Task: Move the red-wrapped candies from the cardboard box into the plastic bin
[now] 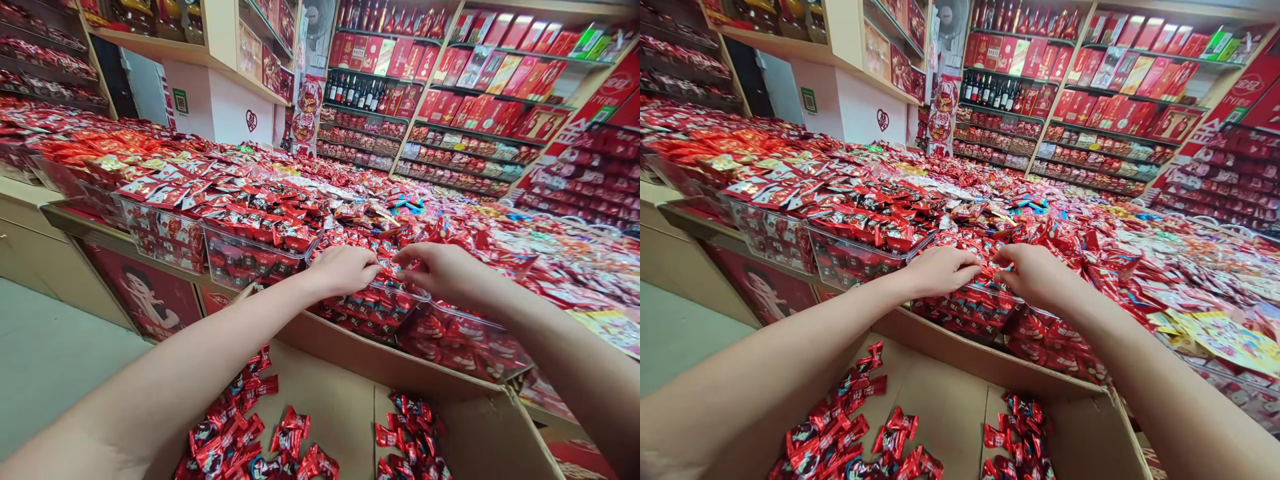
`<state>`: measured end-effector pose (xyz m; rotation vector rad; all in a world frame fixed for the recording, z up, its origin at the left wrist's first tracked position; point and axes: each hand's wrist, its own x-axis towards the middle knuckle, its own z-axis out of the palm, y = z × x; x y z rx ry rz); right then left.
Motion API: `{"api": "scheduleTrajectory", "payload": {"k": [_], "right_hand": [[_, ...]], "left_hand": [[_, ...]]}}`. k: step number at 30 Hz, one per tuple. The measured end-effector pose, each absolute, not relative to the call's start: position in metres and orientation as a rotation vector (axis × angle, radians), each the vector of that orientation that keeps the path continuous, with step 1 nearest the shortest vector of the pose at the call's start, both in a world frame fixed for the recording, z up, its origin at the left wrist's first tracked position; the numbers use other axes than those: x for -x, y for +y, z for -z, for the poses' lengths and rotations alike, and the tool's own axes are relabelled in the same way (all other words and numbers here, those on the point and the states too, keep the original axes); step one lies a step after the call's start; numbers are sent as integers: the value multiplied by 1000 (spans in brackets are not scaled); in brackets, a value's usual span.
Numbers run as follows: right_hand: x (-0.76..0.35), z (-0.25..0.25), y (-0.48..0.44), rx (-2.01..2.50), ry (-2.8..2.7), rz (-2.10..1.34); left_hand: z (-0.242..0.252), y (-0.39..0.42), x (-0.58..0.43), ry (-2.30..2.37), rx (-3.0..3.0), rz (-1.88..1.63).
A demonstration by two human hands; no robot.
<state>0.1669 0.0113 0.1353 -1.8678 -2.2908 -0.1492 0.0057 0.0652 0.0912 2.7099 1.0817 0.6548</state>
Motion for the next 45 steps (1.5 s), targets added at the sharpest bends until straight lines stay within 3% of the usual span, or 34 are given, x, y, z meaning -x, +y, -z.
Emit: {"api": "scheduleTrajectory", "payload": {"k": [3,8,13,18,27,37,45], "right_hand": [[-155,-134,-17,1698,-2229,60],[-149,-56,-62,1581,-2488,-897],[-169,78,-82,1846,-2360,-1038],[-151,136,-99,1769,-2195,-1158],[-126,158,-104,1650,-1616,-1530],[-132,105,-94,1002,-493,-2180],[-135,112,-91,1011,-281,-2167]], "left_hand": [[-90,66,-6,1067,-2719,-706],[-85,65,-9,1000,-2724,-807],[-80,66,-13,963,-2715,-861],[-79,67,-15,946,-2705,-858],[-77,70,-15,870,-2721,-867],[-82,65,-12,954,-2738,-809],[-82,64,-12,957,-2746,-786]]}}
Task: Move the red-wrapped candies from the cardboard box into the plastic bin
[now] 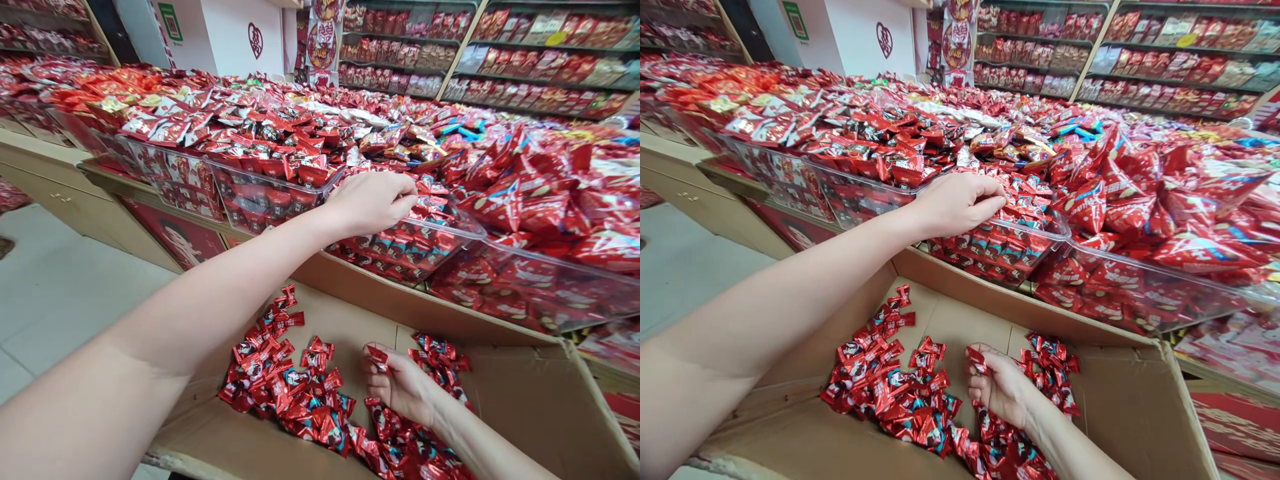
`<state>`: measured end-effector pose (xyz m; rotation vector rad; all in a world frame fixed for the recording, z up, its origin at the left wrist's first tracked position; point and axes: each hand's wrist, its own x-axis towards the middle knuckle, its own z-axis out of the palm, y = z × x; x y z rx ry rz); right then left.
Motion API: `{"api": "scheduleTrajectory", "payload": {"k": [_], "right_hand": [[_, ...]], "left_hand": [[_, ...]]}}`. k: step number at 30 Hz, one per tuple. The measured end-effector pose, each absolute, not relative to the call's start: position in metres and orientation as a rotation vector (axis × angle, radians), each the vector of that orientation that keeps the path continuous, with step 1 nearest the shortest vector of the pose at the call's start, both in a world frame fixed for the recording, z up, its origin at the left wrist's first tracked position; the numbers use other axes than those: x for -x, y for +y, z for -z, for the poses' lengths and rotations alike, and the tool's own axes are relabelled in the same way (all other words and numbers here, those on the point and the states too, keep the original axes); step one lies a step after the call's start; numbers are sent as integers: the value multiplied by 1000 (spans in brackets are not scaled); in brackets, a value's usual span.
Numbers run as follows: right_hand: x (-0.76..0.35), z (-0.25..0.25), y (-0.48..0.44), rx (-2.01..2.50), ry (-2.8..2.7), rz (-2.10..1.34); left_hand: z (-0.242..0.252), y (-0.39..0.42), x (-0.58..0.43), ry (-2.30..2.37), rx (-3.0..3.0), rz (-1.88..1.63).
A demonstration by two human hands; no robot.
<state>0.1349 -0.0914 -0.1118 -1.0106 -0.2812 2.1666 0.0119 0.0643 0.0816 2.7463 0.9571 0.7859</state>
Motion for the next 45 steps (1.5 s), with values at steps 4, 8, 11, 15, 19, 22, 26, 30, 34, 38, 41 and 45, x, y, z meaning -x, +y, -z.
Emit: {"api": "scheduleTrajectory", "payload": {"k": [4,8,11,15,19,22,26,30,34,38,41,45], "right_hand": [[-141,117,-86,1146,-308,-2080],[-137,120,-87,1301,-440,-1991],[-137,130,-89,1484,-578,-1841],[-146,150,-89,1734,-874,-1616],[-145,150,-91,1755,-1370,-1290],[-132,143,-98,1661,-1667,-1150],[-118,140,-106,1599,-2005,-1077],[-113,145,-108,1566,-2115,-1096],[-108,150,-113,1571,-2086,-1136],[-112,149,-111,1530,-1963,-1243],[-116,147,-107,1513,-1819,-1345],[-111,149,-112,1445,-1683,-1509]], "left_hand": [[-82,63,-12,981,-2712,-778],[-82,63,-12,971,-2707,-800],[-81,63,-13,981,-2717,-807],[-81,63,-12,965,-2742,-808],[-82,65,-11,950,-2757,-811],[-82,67,-9,940,-2719,-839],[-81,68,-9,905,-2684,-848],[-80,67,-11,909,-2666,-826],[-80,65,-13,918,-2636,-814],[-80,65,-13,908,-2634,-819],[-80,65,-13,906,-2642,-828],[-80,64,-13,931,-2651,-809]]}}
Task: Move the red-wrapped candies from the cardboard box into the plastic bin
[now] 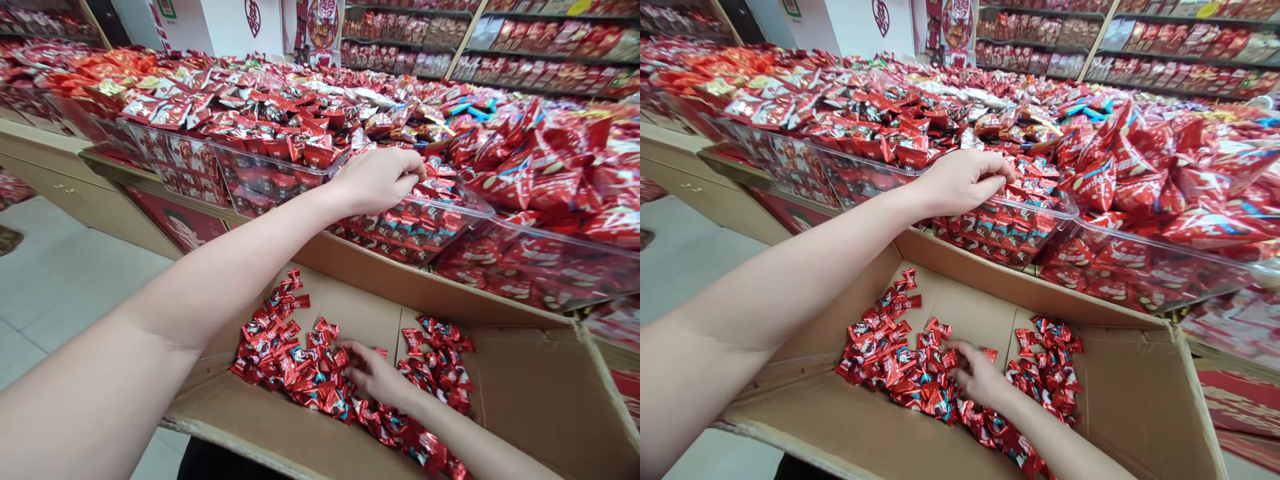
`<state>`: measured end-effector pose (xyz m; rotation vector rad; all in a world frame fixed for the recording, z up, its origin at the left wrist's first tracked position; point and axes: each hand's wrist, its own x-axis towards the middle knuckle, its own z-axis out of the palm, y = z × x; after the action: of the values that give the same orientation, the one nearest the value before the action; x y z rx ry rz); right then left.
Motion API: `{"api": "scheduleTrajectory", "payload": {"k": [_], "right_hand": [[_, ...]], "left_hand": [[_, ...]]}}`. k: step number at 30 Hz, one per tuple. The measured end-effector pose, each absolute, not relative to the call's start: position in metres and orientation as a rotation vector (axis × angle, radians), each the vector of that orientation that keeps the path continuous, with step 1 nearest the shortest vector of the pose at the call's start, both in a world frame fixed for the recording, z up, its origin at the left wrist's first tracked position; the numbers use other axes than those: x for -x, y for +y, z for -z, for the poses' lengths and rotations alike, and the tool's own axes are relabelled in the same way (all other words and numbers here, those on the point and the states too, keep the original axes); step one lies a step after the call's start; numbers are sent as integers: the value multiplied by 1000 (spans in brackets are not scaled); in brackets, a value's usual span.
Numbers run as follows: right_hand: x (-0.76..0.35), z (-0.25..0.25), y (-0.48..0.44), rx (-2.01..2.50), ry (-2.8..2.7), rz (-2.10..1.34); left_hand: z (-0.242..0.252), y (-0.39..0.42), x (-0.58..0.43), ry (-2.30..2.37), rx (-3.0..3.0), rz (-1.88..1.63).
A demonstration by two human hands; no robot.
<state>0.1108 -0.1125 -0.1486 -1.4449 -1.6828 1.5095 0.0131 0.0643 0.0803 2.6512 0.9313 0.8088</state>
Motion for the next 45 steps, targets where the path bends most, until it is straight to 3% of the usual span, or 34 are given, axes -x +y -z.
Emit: {"api": "scheduleTrajectory", "payload": {"k": [12,19,24,35,41,45], "right_hand": [[-124,125,-97,1315,-622,-1986],[-123,107,-98,979,-246,-2036],[-126,114,-93,1073,-175,-2019],[-123,121,-94,1337,-406,-1880],[-108,121,-105,1382,-692,-2131],[-99,111,-109,1185,-1195,-2341]], "left_hand": [[-78,69,-11,860,-2692,-837],[-77,71,-11,804,-2692,-876],[-77,70,-11,827,-2685,-881],[-79,69,-10,865,-2701,-851],[-85,65,-6,936,-2721,-797],[-86,65,-3,949,-2722,-755]]}}
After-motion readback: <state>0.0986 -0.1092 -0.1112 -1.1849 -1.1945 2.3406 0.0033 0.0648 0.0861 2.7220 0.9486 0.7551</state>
